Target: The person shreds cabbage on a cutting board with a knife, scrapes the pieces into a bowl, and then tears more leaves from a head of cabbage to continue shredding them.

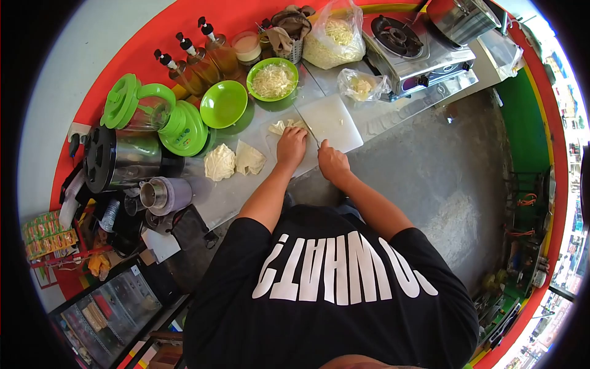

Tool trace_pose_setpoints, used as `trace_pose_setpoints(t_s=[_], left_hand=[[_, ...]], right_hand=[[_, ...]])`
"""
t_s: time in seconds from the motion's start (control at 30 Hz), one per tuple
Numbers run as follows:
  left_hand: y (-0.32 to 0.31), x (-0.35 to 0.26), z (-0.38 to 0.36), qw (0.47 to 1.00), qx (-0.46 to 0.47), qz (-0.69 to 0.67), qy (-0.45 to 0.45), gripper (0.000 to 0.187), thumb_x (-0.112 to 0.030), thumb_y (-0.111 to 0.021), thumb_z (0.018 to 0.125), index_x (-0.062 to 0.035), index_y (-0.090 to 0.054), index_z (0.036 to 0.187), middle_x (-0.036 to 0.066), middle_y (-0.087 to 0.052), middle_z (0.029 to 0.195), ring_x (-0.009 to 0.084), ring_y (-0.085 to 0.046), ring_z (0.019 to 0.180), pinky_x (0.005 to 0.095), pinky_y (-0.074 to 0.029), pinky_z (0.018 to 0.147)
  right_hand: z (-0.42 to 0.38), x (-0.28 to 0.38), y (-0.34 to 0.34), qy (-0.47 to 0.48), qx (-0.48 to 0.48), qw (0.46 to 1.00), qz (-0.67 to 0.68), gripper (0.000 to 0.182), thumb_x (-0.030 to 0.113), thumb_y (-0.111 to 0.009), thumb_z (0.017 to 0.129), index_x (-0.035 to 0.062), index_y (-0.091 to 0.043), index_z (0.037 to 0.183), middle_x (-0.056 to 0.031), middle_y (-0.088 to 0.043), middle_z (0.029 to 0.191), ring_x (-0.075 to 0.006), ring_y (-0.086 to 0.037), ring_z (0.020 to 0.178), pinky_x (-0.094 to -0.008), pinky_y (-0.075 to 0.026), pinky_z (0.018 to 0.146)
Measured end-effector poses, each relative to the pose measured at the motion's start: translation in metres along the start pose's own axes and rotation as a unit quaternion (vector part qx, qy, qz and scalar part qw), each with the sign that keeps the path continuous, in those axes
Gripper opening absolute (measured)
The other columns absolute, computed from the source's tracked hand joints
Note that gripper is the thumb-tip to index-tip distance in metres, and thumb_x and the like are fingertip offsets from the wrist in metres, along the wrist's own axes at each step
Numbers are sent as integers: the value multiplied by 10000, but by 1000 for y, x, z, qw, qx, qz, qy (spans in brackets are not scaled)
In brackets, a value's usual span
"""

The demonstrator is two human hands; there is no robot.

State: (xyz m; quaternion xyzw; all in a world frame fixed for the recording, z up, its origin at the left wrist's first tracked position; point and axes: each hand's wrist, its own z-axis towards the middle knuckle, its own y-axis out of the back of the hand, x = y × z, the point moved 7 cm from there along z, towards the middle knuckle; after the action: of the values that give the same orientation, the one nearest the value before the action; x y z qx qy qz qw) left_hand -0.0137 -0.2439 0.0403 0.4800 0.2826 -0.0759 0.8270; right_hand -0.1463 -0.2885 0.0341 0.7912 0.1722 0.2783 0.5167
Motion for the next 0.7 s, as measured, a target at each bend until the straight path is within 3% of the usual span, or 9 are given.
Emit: trace_pose_setpoints(t_s=[0.17,0.23,0.6,0.7], left_hand=[[-4,1,4,997,64,9,42,98,-52,-633,842,-64,-725,877,98,-683,891,324,-631,940,418,-522,842],[-8,1,4,997,52,18,48,108,-44,-630,839,-63,-729,876,99,-689,899,328,-631,937,421,-523,841],[-11,-10,1,991,17,50,125,100,-31,-639,823,-51,-736,837,106,-698,910,345,-631,909,428,-527,819],[-13,-11,-1,986,27,65,154,128,-40,-620,840,-73,-741,868,89,-694,939,314,-629,973,420,-539,815]], right_hand=[[-12,0,7,47,33,998,13,224,206,-490,1036,-11,-466,1087,-248,-730,910,-412,-735,868,-483,-594,756],[-19,-8,-6,14,58,997,44,273,257,-485,1047,-13,-453,1071,-284,-710,941,-467,-705,899,-532,-563,797],[3,-18,7,96,80,992,-10,249,225,-504,1037,-17,-457,1070,-280,-713,936,-456,-712,904,-507,-572,809],[-4,-22,4,88,88,992,-11,244,221,-506,1034,-17,-463,1069,-280,-714,951,-446,-715,918,-498,-575,817]])
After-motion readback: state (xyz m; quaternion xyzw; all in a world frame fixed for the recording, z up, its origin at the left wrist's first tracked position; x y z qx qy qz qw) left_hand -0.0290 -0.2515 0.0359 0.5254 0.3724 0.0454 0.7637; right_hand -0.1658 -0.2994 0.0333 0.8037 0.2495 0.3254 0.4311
